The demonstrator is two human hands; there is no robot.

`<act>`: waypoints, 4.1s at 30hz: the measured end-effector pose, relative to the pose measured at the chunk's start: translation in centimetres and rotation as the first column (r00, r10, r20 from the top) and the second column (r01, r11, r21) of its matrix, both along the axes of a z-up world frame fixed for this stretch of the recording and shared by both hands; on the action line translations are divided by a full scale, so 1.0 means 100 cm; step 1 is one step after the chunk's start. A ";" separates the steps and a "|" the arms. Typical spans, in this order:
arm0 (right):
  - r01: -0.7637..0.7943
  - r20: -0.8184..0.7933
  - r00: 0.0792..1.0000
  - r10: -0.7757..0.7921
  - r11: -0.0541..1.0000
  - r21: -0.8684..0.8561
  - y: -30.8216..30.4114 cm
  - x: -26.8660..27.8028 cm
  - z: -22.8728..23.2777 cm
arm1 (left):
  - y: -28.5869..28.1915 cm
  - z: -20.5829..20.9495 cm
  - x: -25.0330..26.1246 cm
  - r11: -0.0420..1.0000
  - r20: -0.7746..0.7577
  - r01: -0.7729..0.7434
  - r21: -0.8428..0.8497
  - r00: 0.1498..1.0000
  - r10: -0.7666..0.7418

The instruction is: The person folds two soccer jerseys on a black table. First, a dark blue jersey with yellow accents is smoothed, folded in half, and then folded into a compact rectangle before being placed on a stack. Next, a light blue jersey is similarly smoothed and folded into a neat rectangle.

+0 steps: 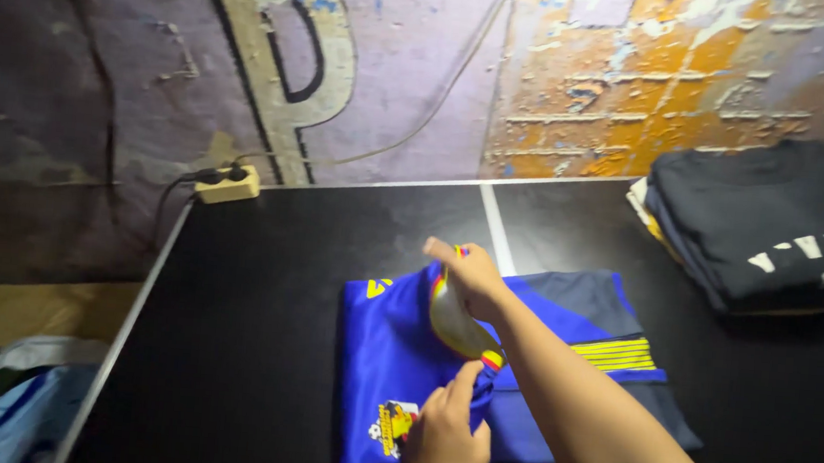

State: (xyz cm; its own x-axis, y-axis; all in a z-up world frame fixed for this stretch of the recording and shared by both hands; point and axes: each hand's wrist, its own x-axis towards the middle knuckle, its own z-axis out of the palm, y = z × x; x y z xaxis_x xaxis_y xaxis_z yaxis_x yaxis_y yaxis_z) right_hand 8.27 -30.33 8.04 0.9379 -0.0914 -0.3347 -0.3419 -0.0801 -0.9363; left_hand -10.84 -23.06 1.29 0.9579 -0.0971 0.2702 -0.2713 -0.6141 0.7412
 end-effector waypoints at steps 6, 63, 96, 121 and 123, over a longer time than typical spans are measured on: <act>0.019 0.220 0.967 0.130 0.822 -0.570 -0.093 0.029 -0.054 | -0.066 -0.009 0.006 0.994 0.043 0.104 -0.045 0.994 -0.102; -0.178 0.035 0.852 0.522 0.352 -0.919 -0.267 -0.049 -0.095 | 0.110 -0.014 0.043 0.864 -0.650 -0.013 0.504 0.653 0.389; 0.034 0.024 0.999 -0.026 0.889 -0.456 -0.159 0.013 -0.111 | 0.118 -0.010 0.167 0.878 -0.474 -0.470 -0.092 0.796 0.376; -0.131 -0.157 0.987 0.014 0.628 -0.767 -0.128 -0.013 -0.071 | 0.132 -0.086 0.196 0.860 -0.468 -0.312 0.404 0.737 0.487; -0.112 -0.145 0.989 0.008 0.677 -0.727 -0.138 -0.002 -0.090 | 0.132 -0.077 0.198 0.884 -0.484 -0.328 0.333 0.745 0.459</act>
State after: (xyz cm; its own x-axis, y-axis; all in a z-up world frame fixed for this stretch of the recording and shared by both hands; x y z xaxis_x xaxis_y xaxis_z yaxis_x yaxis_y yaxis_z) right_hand 8.12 -44.10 -1.01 0.9072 -0.3010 -0.2939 -0.4161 -0.7456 -0.5205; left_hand 8.95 -9.85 -6.45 0.9027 0.3293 -0.2770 0.4293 -0.7338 0.5265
